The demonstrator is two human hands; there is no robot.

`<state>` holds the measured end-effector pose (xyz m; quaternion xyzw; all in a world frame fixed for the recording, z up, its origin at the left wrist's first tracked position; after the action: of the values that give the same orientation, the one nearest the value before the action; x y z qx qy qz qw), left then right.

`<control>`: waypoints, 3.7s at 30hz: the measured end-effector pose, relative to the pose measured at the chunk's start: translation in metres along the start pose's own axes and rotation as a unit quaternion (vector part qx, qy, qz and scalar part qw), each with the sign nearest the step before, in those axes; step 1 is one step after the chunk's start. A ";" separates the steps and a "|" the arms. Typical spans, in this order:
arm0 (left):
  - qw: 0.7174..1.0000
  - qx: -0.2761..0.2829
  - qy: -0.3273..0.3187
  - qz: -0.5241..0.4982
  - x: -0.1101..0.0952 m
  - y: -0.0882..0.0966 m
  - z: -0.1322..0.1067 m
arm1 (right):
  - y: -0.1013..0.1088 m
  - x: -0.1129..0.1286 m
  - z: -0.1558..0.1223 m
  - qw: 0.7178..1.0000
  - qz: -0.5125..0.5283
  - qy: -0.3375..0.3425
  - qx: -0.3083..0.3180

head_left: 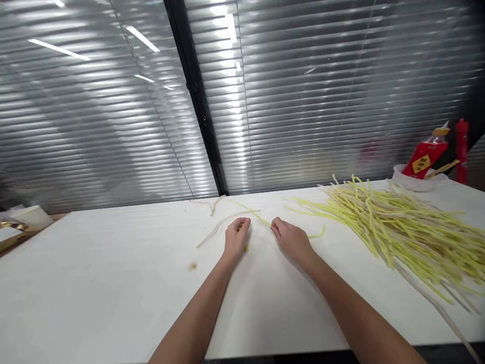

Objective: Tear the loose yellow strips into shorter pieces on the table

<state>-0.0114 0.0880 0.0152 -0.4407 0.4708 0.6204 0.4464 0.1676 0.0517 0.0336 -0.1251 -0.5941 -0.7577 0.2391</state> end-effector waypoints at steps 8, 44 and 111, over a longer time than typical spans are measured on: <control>0.990 0.040 0.047 -0.130 0.010 -0.014 0.003 | -0.010 0.018 -0.004 0.994 0.093 0.051 0.036; 0.949 0.118 0.159 -0.247 0.003 -0.011 0.001 | 0.009 -0.031 0.014 0.583 0.807 -0.074 0.067; 0.980 -0.018 0.029 -0.198 -0.009 0.002 -0.001 | -0.024 0.032 -0.003 0.986 -0.101 0.123 0.052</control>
<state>-0.0109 0.0856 0.0243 -0.5507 0.3755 0.5153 0.5387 0.1283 0.0462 0.0281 0.0422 -0.6082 -0.7560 0.2383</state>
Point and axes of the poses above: each hand's wrist, its own z-axis towards the middle knuckle, its own y-axis out of the back of the hand, x = y × z, the point moved 9 cm from there along z, towards the middle knuckle, and after that the axes turned 8 degrees about z, right-handed, at the moved point
